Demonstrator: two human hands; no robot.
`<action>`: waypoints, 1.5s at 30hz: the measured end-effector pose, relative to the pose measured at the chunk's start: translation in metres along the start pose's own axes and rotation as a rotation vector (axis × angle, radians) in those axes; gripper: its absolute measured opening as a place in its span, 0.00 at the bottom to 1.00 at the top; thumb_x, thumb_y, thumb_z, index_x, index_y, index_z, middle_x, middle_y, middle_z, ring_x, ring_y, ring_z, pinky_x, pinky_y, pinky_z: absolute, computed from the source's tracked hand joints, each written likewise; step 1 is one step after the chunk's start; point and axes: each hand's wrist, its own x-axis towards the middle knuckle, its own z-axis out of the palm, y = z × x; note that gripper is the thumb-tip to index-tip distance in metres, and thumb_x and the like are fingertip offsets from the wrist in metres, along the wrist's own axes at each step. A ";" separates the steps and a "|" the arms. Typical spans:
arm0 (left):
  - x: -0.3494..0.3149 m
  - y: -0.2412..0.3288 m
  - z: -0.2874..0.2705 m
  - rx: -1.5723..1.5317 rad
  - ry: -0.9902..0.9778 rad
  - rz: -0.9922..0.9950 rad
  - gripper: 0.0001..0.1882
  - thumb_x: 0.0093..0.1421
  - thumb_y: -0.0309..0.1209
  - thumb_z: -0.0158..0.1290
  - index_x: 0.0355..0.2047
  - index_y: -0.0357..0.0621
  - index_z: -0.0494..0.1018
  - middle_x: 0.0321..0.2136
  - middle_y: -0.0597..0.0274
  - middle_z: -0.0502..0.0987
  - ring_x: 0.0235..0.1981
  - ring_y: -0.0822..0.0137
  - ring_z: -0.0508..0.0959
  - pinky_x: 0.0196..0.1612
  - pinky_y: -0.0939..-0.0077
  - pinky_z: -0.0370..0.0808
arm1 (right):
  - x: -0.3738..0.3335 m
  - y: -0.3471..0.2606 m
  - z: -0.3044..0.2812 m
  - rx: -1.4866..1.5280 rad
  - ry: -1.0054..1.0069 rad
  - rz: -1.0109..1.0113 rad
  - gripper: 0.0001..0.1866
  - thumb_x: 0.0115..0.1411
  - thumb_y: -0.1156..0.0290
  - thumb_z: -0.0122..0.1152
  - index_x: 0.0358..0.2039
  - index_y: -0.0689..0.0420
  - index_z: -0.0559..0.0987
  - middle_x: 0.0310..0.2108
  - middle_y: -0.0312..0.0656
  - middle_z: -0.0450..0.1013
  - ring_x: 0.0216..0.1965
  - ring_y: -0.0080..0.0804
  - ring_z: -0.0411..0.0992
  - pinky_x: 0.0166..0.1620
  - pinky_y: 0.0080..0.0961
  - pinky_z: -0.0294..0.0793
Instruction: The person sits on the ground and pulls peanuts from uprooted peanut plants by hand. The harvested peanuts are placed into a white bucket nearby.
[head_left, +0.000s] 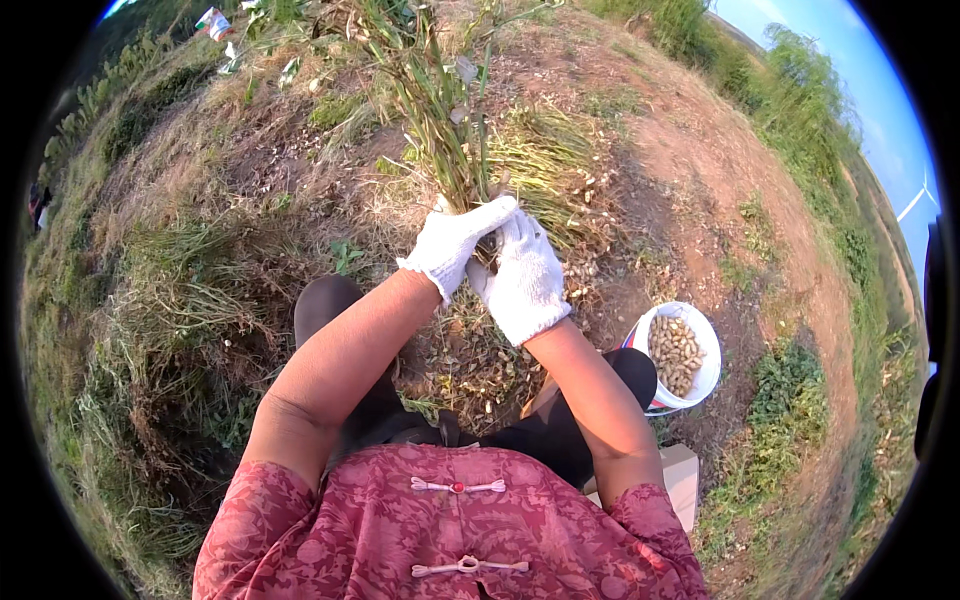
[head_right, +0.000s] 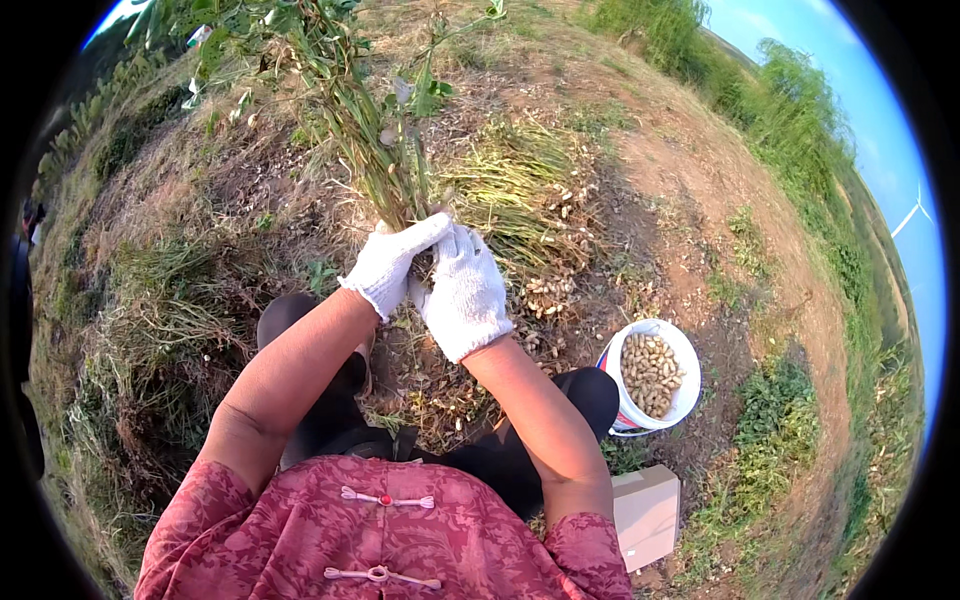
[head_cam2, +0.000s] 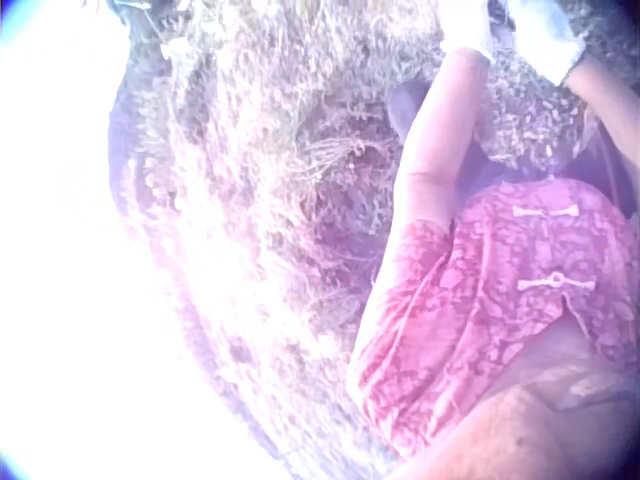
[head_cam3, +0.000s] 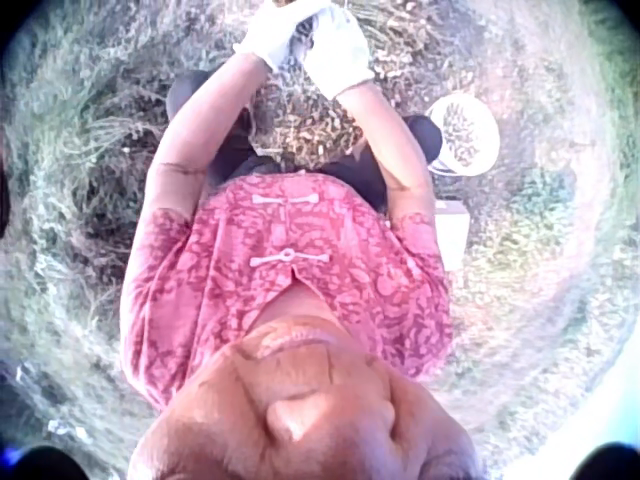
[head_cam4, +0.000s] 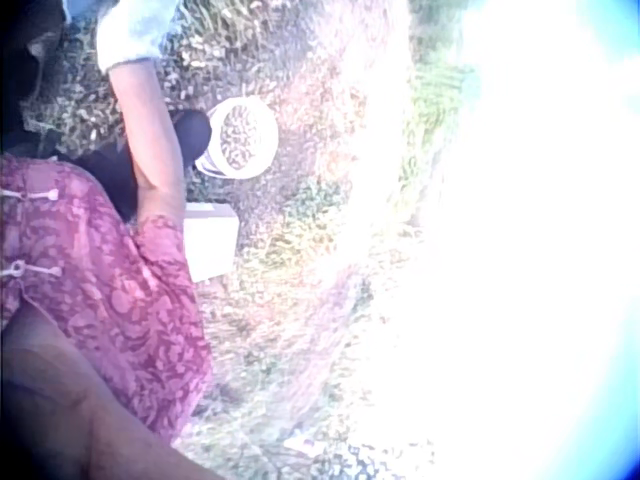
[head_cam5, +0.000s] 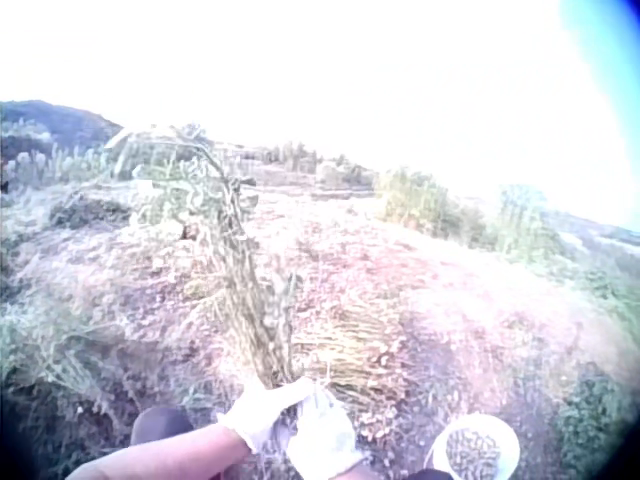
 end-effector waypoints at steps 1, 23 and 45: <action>0.007 -0.001 -0.008 -0.073 -0.011 -0.047 0.16 0.56 0.30 0.60 0.44 0.40 0.75 0.35 0.61 0.79 0.36 0.68 0.78 0.42 0.68 0.76 | 0.000 0.001 0.000 0.011 -0.082 0.017 0.38 0.48 0.65 0.66 0.57 0.64 0.62 0.49 0.54 0.68 0.50 0.52 0.67 0.54 0.42 0.68; 0.137 -0.068 -0.061 -0.242 -0.116 -0.359 0.16 0.50 0.21 0.54 0.42 0.38 0.71 0.36 0.55 0.79 0.39 0.61 0.80 0.44 0.68 0.78 | 0.058 0.136 0.060 0.388 -0.251 0.497 0.22 0.51 0.57 0.68 0.41 0.59 0.80 0.38 0.49 0.77 0.38 0.40 0.76 0.42 0.30 0.74; 0.190 -0.093 -0.068 0.084 0.011 -0.287 0.16 0.49 0.20 0.56 0.40 0.40 0.72 0.31 0.62 0.77 0.34 0.69 0.77 0.39 0.73 0.74 | 0.078 0.121 0.019 0.418 -0.576 0.246 0.14 0.60 0.61 0.59 0.36 0.60 0.81 0.24 0.38 0.77 0.20 0.25 0.75 0.26 0.22 0.74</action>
